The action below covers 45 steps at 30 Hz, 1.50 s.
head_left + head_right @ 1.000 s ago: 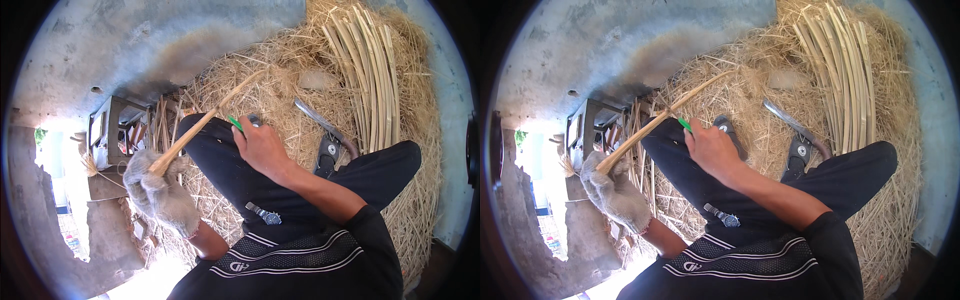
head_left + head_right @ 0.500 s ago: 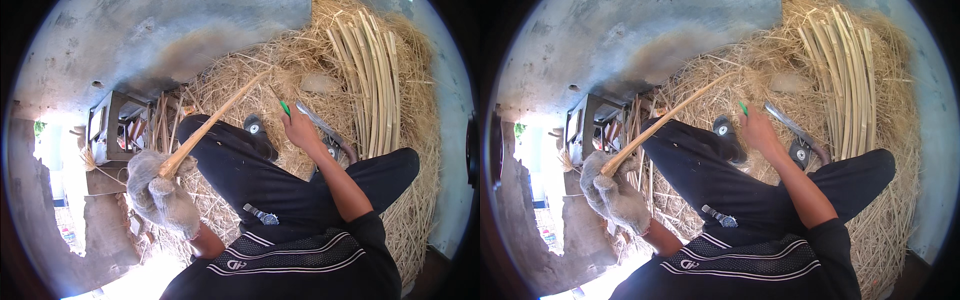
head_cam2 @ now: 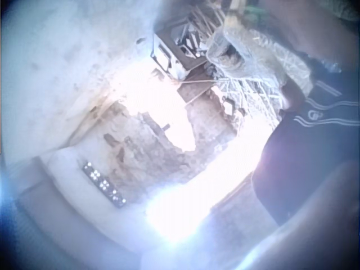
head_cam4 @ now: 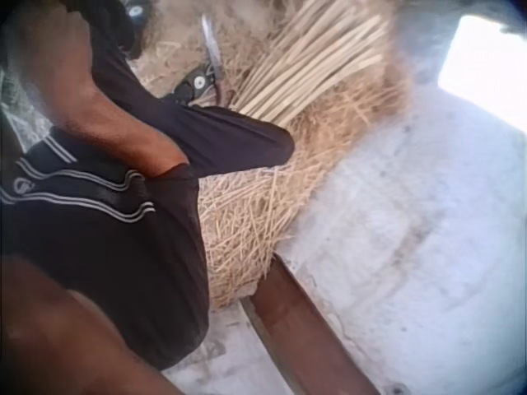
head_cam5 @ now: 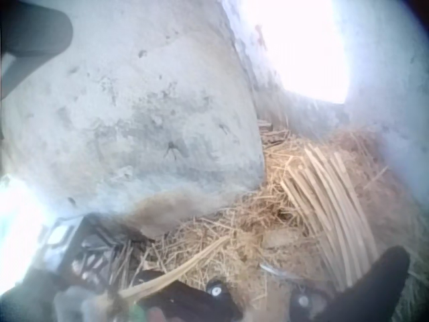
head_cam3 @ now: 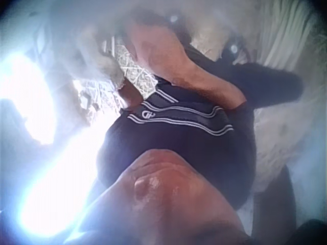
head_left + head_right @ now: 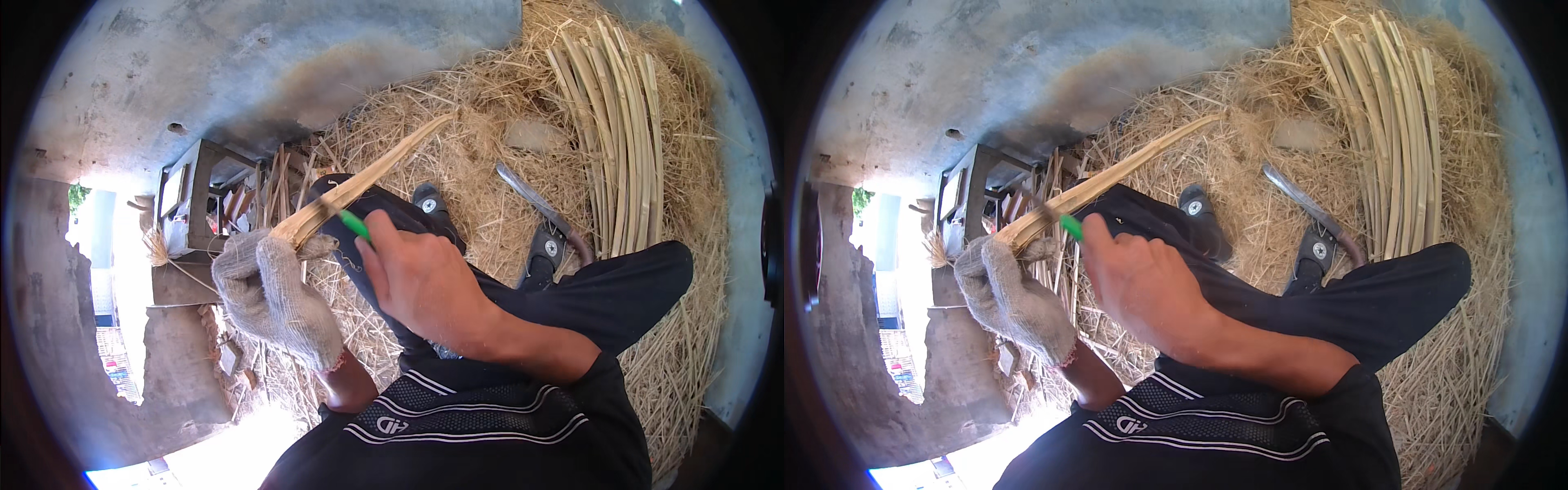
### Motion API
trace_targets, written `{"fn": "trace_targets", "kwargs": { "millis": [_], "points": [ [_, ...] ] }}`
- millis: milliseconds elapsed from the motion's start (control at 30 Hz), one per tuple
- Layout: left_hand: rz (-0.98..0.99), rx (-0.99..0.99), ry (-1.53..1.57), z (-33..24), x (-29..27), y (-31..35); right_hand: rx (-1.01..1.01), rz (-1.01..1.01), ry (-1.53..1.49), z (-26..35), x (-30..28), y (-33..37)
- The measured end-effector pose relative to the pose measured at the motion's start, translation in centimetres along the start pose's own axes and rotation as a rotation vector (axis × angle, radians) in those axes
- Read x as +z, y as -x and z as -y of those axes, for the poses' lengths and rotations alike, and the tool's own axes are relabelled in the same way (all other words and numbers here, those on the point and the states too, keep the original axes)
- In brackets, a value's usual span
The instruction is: The person sits cross-legged on a straw-covered floor and uses a green-handled knife to shave the surface of a long bamboo stick. They hold the stick with a gloved left hand and repeatedly scrape the blade along its length to remove the outer layer, producing thin wood shavings.
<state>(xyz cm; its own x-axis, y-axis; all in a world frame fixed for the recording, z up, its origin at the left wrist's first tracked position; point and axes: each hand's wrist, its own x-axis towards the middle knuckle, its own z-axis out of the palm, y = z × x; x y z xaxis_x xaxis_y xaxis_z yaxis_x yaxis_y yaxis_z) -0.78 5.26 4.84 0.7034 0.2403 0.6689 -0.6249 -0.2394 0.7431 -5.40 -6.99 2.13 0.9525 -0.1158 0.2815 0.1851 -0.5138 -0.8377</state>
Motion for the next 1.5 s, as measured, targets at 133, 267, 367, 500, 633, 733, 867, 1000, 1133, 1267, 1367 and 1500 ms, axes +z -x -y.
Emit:
{"fn": "trace_targets", "kwargs": {
  "millis": [133, 267, 367, 500, 633, 733, 867, 1000, 1133, 1267, 1367, 1500],
  "points": [
    [0.069, -0.033, -0.017, -0.5, 0.2, 0.4, -0.070, -0.113, -0.016, -1.0, 0.6, 0.0],
    [0.088, -0.013, 0.036, 0.6, -0.7, 0.3, 0.092, -0.087, 0.196, -4.9, 1.1, -1.0],
    [0.098, -0.077, 0.045, -0.2, -1.0, 0.8, 0.017, -0.031, 0.041, -2.0, 0.1, -0.5],
    [0.111, 0.002, 0.111, 0.5, 0.0, 0.9, 0.092, -0.067, 0.014, -4.6, 1.4, -1.0],
    [0.155, -0.035, 0.084, 0.0, -0.5, 1.2, 0.076, -0.048, 0.074, -5.1, 1.2, -1.0],
    [0.193, -0.058, 0.086, 0.2, -0.9, 1.0, 0.006, -0.102, 0.061, -3.7, 1.1, -0.3],
    [0.241, -0.019, -0.124, -0.4, -0.9, 1.3, 0.108, -0.151, 0.234, -10.0, 2.1, -0.4],
    [0.206, -0.048, 0.067, -1.4, -0.1, 1.9, 0.042, -0.076, 0.144, -6.8, 0.4, -0.3],
    [0.225, -0.003, 0.122, -0.7, 0.5, 1.4, 0.140, -0.004, 0.105, -6.8, 0.1, -0.7],
    [0.216, -0.015, 0.140, -0.6, 0.6, 1.0, 0.209, -0.008, 0.172, -9.3, 0.8, -1.2],
    [0.146, -0.031, 0.213, 0.0, 0.7, 1.1, -0.018, -0.099, 0.033, -5.8, 0.7, -0.5],
    [0.195, -0.023, 0.196, -0.4, 0.7, 1.2, 0.131, -0.077, 0.122, -10.3, 2.2, -0.7]
  ]
}}
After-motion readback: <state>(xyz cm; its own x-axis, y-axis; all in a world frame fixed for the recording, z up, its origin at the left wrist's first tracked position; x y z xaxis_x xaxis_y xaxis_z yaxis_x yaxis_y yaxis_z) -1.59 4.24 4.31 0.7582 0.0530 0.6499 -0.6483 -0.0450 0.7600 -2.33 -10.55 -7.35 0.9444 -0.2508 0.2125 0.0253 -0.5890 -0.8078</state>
